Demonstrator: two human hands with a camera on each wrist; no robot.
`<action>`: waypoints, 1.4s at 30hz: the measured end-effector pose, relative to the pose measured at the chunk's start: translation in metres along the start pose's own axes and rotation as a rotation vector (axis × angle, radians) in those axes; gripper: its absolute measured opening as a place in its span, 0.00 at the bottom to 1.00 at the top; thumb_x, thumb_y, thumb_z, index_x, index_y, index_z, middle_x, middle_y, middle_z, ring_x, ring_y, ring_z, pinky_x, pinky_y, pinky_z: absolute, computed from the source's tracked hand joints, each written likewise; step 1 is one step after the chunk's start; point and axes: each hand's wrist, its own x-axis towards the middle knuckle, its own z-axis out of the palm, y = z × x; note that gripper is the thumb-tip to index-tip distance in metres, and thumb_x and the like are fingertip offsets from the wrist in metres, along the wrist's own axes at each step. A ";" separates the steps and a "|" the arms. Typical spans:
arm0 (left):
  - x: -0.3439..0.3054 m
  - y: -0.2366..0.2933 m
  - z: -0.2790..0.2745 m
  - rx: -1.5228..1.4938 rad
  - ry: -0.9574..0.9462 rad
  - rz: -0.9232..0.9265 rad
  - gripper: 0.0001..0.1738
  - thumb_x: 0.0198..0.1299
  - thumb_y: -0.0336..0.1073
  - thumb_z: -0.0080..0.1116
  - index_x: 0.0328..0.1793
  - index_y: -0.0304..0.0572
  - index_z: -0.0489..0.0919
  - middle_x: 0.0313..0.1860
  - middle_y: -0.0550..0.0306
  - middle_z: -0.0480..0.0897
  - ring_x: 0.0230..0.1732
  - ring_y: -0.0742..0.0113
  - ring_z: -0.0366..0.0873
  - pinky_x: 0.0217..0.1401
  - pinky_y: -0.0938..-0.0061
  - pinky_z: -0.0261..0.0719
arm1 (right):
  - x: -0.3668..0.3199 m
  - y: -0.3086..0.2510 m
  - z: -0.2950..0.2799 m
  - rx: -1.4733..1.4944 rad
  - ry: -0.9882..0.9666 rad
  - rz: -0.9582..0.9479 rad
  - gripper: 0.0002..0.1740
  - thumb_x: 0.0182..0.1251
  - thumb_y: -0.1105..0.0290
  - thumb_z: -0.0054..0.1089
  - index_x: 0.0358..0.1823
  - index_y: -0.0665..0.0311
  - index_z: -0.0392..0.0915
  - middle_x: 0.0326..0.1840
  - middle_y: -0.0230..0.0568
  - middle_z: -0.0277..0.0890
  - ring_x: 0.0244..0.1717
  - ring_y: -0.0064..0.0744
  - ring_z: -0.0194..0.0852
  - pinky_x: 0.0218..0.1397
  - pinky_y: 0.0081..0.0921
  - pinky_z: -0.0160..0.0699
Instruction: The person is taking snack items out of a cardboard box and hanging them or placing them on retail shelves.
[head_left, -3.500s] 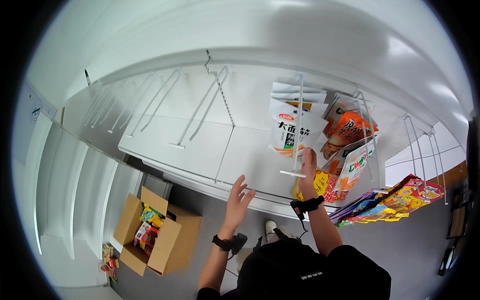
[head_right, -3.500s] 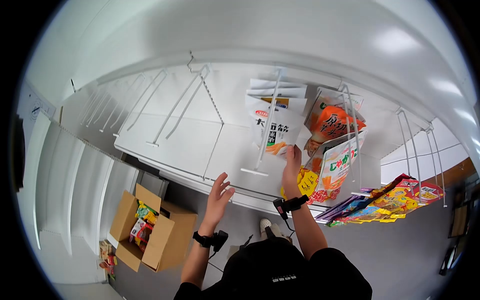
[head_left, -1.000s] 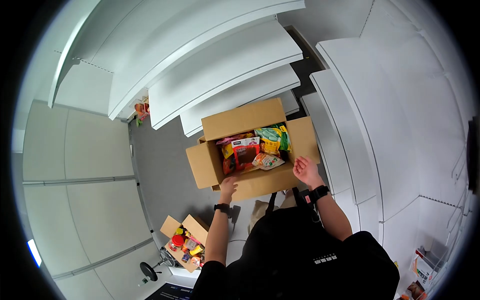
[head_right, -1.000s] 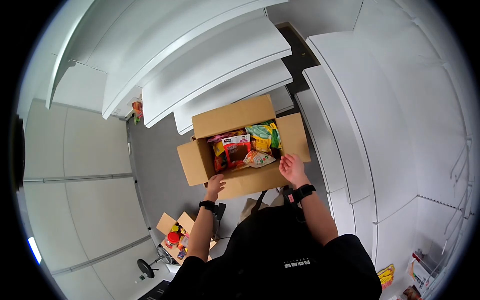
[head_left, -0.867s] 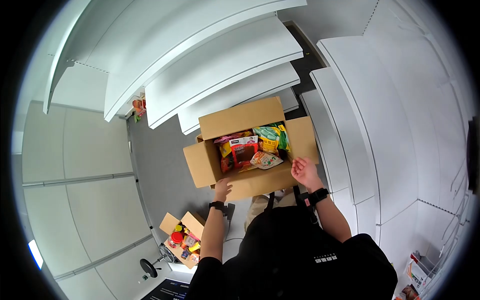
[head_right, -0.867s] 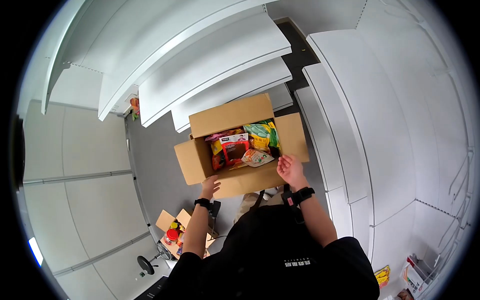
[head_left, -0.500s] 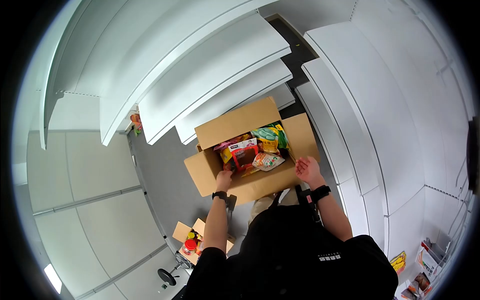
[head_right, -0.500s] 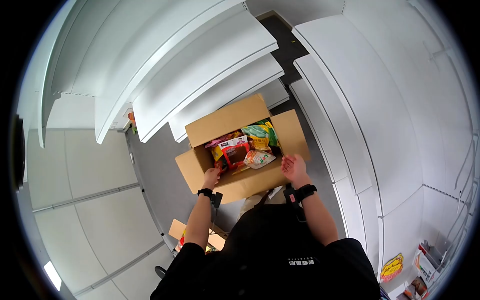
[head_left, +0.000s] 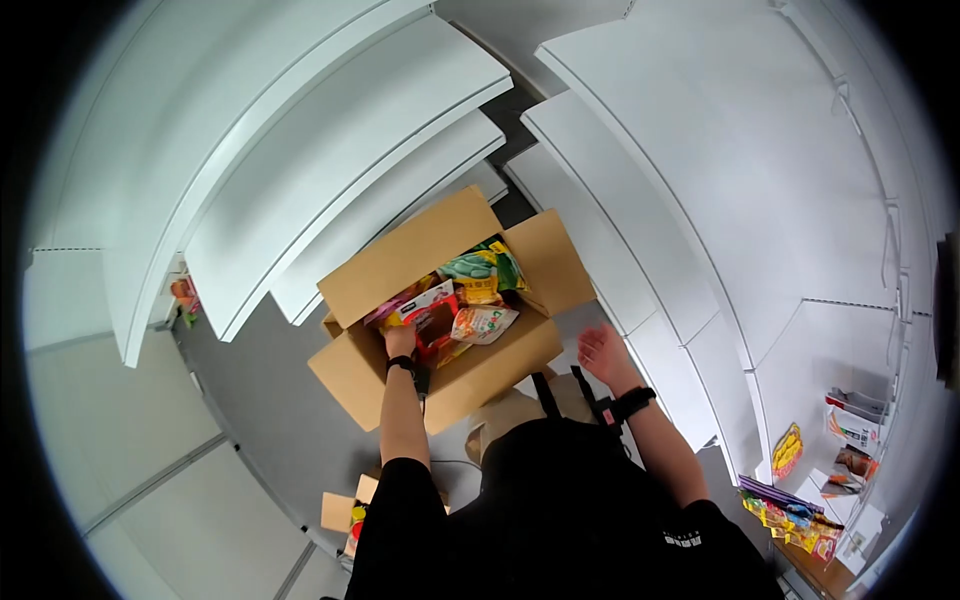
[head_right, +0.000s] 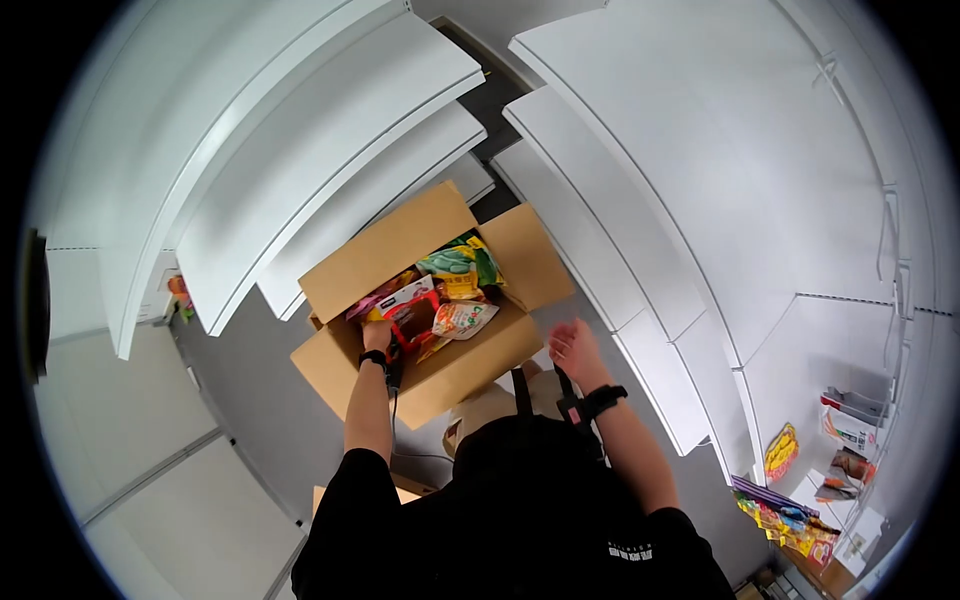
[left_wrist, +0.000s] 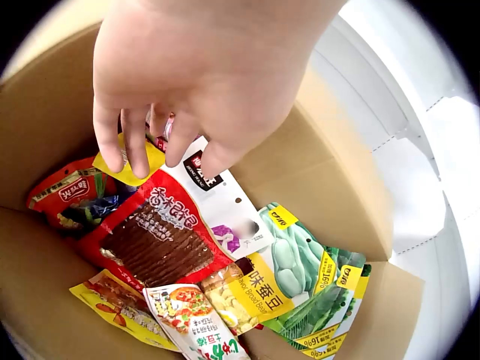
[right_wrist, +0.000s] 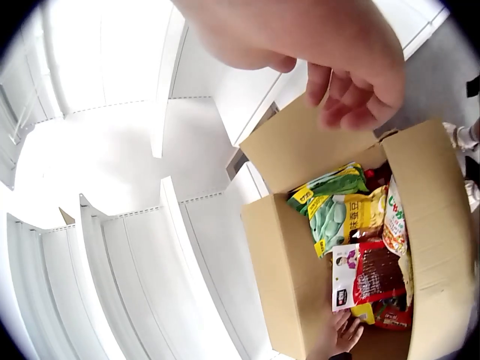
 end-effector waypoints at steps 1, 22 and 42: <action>0.006 -0.001 0.004 0.046 -0.008 0.050 0.16 0.58 0.44 0.48 0.35 0.43 0.83 0.37 0.43 0.83 0.42 0.45 0.81 0.46 0.57 0.77 | -0.010 0.003 -0.008 -0.005 0.029 -0.014 0.20 0.70 0.53 0.44 0.44 0.63 0.73 0.42 0.41 0.75 0.36 0.35 0.70 0.41 0.32 0.73; -0.034 0.035 -0.012 -0.574 -0.148 0.020 0.18 0.58 0.47 0.52 0.40 0.41 0.84 0.40 0.41 0.82 0.46 0.45 0.79 0.50 0.58 0.76 | -0.076 0.060 0.002 0.090 -0.054 -0.127 0.20 0.70 0.53 0.44 0.42 0.65 0.73 0.42 0.43 0.74 0.39 0.36 0.69 0.45 0.34 0.73; -0.161 0.055 -0.200 -1.538 -0.173 0.291 0.12 0.67 0.34 0.48 0.44 0.33 0.81 0.35 0.65 0.80 0.36 0.79 0.72 0.42 0.86 0.68 | -0.100 0.098 0.100 -0.494 -0.521 -0.068 0.14 0.66 0.59 0.56 0.46 0.59 0.76 0.44 0.33 0.78 0.43 0.27 0.74 0.46 0.28 0.74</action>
